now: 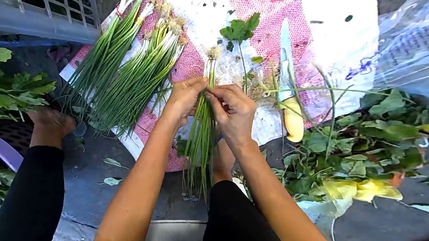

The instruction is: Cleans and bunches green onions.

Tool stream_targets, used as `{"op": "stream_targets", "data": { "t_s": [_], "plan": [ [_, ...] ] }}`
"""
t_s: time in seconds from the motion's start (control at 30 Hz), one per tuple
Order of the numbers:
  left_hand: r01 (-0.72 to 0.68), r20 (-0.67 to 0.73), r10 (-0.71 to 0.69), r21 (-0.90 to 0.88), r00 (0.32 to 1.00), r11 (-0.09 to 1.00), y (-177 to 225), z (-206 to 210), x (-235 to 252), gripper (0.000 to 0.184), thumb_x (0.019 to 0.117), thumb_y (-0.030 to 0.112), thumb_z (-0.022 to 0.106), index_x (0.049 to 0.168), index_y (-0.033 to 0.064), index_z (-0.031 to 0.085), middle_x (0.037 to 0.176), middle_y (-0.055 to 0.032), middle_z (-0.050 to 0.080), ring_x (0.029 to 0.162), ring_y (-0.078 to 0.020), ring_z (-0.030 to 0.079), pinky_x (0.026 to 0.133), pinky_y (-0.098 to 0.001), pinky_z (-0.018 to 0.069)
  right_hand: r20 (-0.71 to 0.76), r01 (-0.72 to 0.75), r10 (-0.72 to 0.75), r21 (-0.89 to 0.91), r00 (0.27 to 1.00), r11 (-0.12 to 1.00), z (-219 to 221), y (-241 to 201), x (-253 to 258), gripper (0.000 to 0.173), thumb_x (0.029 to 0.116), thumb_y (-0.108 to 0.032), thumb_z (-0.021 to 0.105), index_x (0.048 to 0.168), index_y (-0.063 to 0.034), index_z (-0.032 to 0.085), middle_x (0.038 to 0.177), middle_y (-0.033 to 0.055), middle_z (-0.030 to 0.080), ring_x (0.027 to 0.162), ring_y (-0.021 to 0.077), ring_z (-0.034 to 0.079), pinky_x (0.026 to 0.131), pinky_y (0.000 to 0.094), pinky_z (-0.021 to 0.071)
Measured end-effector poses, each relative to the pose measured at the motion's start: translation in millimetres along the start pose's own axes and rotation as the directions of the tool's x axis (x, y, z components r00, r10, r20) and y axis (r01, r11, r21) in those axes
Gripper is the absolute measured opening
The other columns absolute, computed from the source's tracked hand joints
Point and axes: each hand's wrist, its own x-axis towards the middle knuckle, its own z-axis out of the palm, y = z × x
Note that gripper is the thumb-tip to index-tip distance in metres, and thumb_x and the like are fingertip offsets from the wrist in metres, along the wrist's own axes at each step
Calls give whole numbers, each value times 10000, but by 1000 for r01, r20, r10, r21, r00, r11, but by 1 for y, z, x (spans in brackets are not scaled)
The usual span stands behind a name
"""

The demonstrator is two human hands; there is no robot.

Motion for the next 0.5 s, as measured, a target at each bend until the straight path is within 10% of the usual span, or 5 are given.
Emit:
{"op": "stream_targets", "data": {
  "t_s": [0.1,0.2,0.37,0.5],
  "plan": [
    [-41,-30,44,88,999,995,-4,5,-5,282,1086,239,521,1231,54,677,973,-101,665,780,-160,621,647,-336,531,40,12,-6,-157,999,988,1,0,3,154,1017,-137,636,1073,-9,701,991,151,677,769,246,688,625,382,570],
    [-46,-24,48,60,999,997,-8,4,-8,279,1092,239,505,1223,56,671,958,-105,672,766,-167,643,630,-340,552,181,-324,313,38,933,945,-10,-5,5,222,1095,-208,478,1178,-35,588,902,97,641,662,196,626,558,370,534],
    [34,-1,-34,-61,999,998,-12,-6,-5,303,1106,264,463,1289,93,633,986,-95,713,740,-136,659,568,-268,516,315,-643,630,655,710,398,-28,1,12,149,1112,-223,436,1158,-132,544,925,-7,672,573,56,593,492,186,510],
    [16,6,-15,-105,1000,994,-12,-5,-7,297,1109,252,452,1282,73,615,967,-101,700,758,-165,686,599,-310,569,326,-598,502,459,801,657,-29,-6,1,210,1017,-105,571,1194,-97,683,996,22,716,634,77,627,498,226,517]
  ]
}}
